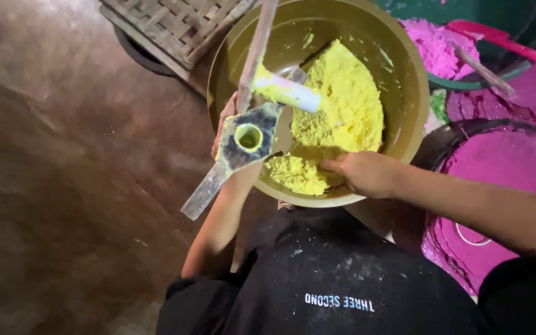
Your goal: The person uses a manual dough press to form yellow dough into ring shapes on a pink sheet, then places pink dough on top to create layered rings. They repeat this process multiple times, arranging the finished pieces on a tray.
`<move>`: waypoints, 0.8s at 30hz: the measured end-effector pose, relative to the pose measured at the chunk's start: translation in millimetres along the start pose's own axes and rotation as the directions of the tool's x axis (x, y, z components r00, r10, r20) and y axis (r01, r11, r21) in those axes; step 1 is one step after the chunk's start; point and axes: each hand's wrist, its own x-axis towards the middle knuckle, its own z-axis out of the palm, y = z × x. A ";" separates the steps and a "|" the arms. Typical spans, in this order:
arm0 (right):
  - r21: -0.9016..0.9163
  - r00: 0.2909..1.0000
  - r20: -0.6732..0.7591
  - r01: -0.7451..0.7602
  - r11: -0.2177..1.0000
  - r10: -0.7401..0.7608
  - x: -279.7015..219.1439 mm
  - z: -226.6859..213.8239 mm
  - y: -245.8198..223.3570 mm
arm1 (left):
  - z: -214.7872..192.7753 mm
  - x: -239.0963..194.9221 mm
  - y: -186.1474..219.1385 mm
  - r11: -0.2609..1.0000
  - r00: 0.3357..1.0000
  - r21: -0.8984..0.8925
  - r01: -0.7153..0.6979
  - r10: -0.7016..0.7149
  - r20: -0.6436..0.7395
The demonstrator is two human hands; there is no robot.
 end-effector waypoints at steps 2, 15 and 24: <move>0.041 0.999 -0.032 0.025 0.999 -0.023 -8.9 1.3 -8.2 | -2.2 -1.3 6.4 0.995 0.996 0.048 -0.084 0.084 0.002; 0.231 0.973 -0.225 0.104 0.967 -0.051 -99.5 -12.1 -44.8 | -1.1 -4.9 -0.9 0.970 0.975 0.111 -0.216 0.220 -0.023; 0.305 0.893 -0.090 -0.396 0.866 0.440 -182.6 -106.7 -28.7 | 24.9 9.4 -6.3 0.991 0.926 -0.116 -0.067 0.105 0.362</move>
